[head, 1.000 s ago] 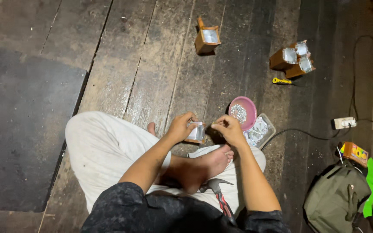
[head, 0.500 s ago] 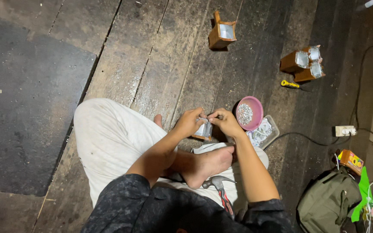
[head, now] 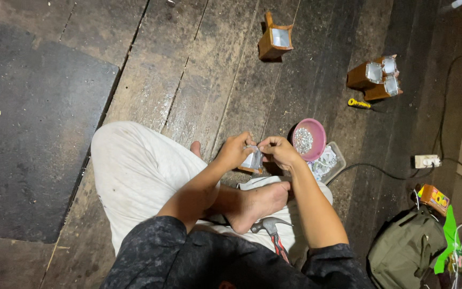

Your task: The person sits on the floor assembling small wooden boxes. They use a hammer to tap nails into the box corners and a power drill to drive screws into the sides. The person repeatedly picks up nails from a pink bowl and secures the box structure.

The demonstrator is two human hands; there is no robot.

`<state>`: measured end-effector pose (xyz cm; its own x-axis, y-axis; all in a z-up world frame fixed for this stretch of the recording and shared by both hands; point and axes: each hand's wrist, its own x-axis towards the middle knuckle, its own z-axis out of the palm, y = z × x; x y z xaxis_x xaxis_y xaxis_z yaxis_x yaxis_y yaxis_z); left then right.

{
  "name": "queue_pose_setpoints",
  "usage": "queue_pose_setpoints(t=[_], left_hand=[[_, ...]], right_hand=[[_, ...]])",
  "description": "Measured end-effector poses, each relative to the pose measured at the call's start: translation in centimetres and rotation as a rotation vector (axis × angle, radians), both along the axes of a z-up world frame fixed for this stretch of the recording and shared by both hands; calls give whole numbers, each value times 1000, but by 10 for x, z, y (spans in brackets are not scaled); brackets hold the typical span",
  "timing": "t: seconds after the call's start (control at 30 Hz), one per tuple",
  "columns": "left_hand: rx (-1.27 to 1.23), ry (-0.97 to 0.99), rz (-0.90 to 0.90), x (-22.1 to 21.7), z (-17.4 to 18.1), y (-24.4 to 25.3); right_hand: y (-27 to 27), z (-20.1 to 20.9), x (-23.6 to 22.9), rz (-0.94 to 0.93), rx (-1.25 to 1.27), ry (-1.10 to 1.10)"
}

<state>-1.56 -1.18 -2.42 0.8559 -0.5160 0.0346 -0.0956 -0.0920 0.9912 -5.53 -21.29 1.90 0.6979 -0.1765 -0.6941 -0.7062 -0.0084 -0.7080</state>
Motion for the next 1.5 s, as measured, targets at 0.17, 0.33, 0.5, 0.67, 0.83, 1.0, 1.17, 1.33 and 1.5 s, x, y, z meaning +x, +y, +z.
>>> queue_pose_setpoints(t=[0.17,0.33,0.5,0.67,0.83,1.0,1.17,1.33,1.5], left_hand=[[18,-15,-3,0,-8,-3],[17,-35,1,-1,-14,-5],[41,-23,-6,-1,-22,-7],[27,-17,-12,-2,-19,-6],[11,-41,3,-2,-24,-7],[6,-52,7,-2,-26,-8],[9,-41,-2,1,-25,-8],[29,-39,-9,1,-22,-6],[26,-35,-16,2,-25,-7]], right_hand=[[3,1,1,6,-27,17],[2,1,1,12,-30,12],[3,-7,0,14,-27,21],[4,-4,-1,7,-15,17],[6,-4,0,25,-27,21],[11,-2,2,81,-89,-24],[21,6,2,36,-166,-85],[10,-22,-1,0,-234,-168],[11,-25,-12,208,-602,-245]])
